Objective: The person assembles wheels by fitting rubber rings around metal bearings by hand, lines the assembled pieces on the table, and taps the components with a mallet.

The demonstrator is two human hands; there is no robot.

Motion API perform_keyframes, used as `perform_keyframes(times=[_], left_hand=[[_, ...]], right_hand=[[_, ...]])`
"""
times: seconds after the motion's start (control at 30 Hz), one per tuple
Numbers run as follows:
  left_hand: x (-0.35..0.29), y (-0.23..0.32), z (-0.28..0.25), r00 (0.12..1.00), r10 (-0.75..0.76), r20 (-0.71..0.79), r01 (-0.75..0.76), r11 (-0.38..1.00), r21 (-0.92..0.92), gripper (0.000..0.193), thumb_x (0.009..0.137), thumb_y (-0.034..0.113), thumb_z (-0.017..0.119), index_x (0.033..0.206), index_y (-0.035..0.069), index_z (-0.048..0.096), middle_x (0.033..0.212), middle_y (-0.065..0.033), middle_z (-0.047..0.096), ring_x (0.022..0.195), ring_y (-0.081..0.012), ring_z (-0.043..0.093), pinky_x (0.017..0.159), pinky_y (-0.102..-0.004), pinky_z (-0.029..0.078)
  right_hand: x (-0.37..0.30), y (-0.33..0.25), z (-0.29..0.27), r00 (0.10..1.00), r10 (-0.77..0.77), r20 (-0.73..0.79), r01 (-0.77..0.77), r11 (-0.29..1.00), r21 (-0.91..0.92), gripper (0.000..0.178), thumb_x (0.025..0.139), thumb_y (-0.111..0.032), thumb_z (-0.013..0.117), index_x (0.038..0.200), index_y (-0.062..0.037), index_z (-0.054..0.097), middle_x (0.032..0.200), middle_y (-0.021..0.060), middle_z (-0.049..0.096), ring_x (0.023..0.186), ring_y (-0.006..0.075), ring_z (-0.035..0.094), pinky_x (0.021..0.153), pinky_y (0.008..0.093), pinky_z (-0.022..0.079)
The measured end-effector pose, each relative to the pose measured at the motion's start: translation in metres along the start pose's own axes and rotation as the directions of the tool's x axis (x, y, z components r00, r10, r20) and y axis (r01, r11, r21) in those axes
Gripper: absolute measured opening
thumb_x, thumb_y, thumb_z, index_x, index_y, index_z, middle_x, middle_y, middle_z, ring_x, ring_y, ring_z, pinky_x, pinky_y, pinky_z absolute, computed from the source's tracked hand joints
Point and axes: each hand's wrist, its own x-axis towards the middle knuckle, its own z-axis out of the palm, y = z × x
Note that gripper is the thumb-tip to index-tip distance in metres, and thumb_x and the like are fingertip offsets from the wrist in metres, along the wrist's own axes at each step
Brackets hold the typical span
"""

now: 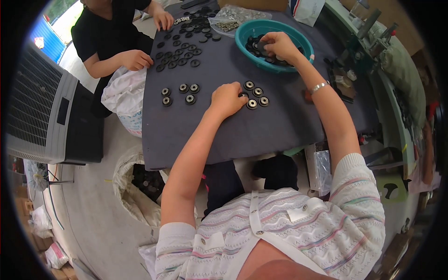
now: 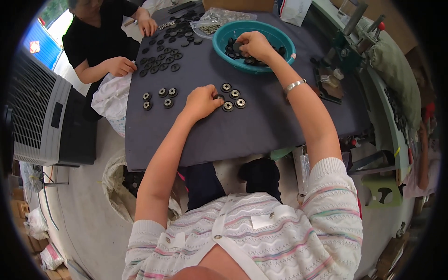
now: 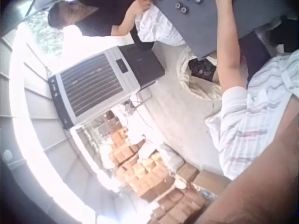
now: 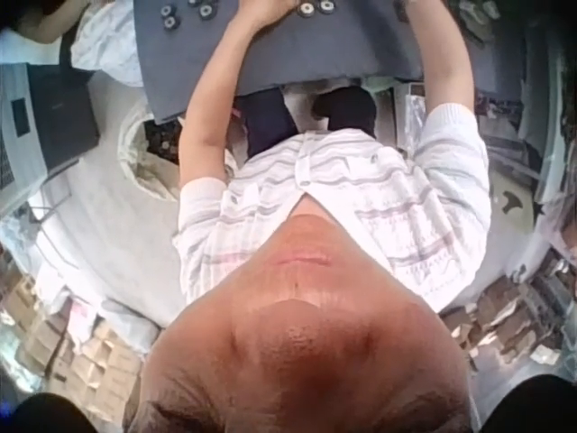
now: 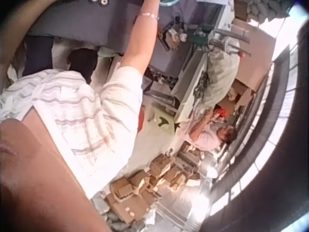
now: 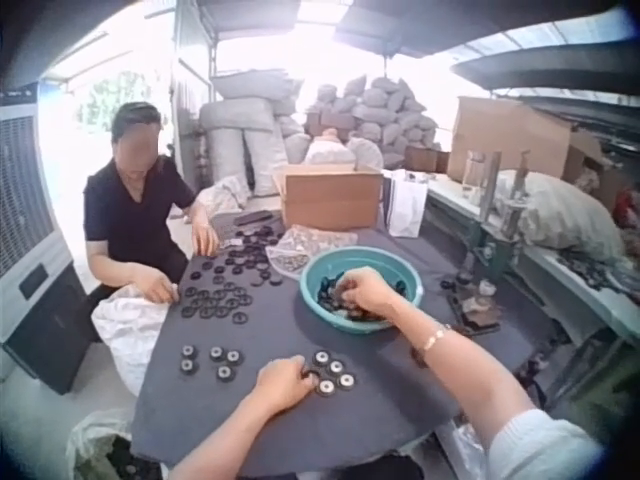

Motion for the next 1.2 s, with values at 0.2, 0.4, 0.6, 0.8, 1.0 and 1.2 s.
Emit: perform_keyframes(times=[0.2, 0.4, 0.6, 0.8, 1.0, 1.2], left_hand=[[-0.028, -0.009, 0.003, 0.998, -0.033, -0.057, 0.014, 0.953, -0.302, 0.020, 0.079, 0.019, 0.061, 0.087, 0.000, 0.064, 0.072, -0.0114, 0.064, 0.065, -0.0252, 0.061, 0.061, -0.0360, 0.048], [-0.095, 0.039, -0.024, 0.974, -0.186, -0.126, -0.004, 0.543, -0.840, 0.015, 0.087, 0.010, 0.055, 0.093, -0.001, 0.063, 0.068, -0.0023, 0.060, 0.051, -0.0045, 0.051, 0.046, -0.0189, 0.039], [-0.141, 0.064, -0.031, 0.971, -0.133, -0.199, -0.117, 0.462, -0.879, 0.021, 0.090, 0.013, 0.054, 0.102, -0.003, 0.061, 0.074, -0.0035, 0.061, 0.052, -0.0057, 0.052, 0.047, -0.0189, 0.040], [-0.166, 0.075, -0.032, 0.958, -0.090, -0.273, -0.204, 0.458, -0.865, 0.022, 0.091, 0.010, 0.051, 0.105, -0.003, 0.061, 0.075, -0.0043, 0.062, 0.054, -0.0067, 0.054, 0.047, -0.0187, 0.040], [-0.181, 0.084, -0.037, 0.948, -0.012, -0.317, -0.274, 0.471, -0.838, 0.022, 0.091, 0.008, 0.048, 0.105, -0.004, 0.061, 0.079, -0.0061, 0.062, 0.056, -0.0078, 0.056, 0.049, -0.0190, 0.042], [-0.191, 0.089, -0.042, 0.940, 0.016, -0.342, -0.312, 0.446, -0.839, 0.021, 0.090, 0.007, 0.048, 0.103, -0.005, 0.060, 0.080, -0.0060, 0.060, 0.059, -0.0082, 0.057, 0.050, -0.0188, 0.042]], right_hand=[[-0.094, -0.038, 0.009, 0.965, -0.256, 0.054, 0.210, 0.881, 0.425, 0.020, 0.079, 0.001, 0.061, 0.099, 0.0007, 0.064, 0.082, 0.0029, 0.063, 0.067, 0.0097, 0.059, 0.064, 0.0229, 0.050], [-0.179, -0.052, 0.043, 0.966, -0.236, 0.103, 0.103, 0.721, 0.685, 0.020, 0.080, 0.003, 0.061, 0.100, 0.0019, 0.060, 0.084, 0.0057, 0.063, 0.071, 0.0109, 0.062, 0.064, 0.0223, 0.052], [-0.220, -0.057, 0.061, 0.965, -0.232, 0.122, 0.068, 0.673, 0.736, 0.020, 0.080, 0.003, 0.063, 0.099, 0.0028, 0.059, 0.088, 0.0076, 0.062, 0.074, 0.0143, 0.062, 0.064, 0.0260, 0.054], [-0.246, -0.076, 0.064, 0.964, -0.244, 0.110, 0.088, 0.676, 0.732, 0.019, 0.079, 0.005, 0.063, 0.098, 0.0033, 0.059, 0.087, 0.0072, 0.060, 0.072, 0.0130, 0.062, 0.063, 0.0252, 0.054], [-0.263, -0.091, 0.061, 0.966, -0.248, 0.070, 0.121, 0.677, 0.726, 0.017, 0.080, 0.006, 0.062, 0.096, 0.0042, 0.059, 0.080, 0.0045, 0.056, 0.067, 0.0095, 0.060, 0.060, 0.0221, 0.054], [-0.273, -0.099, 0.059, 0.954, -0.285, 0.090, 0.124, 0.651, 0.749, 0.021, 0.077, 0.007, 0.064, 0.097, 0.0043, 0.057, 0.083, 0.0051, 0.055, 0.069, 0.0120, 0.060, 0.061, 0.0235, 0.053]])
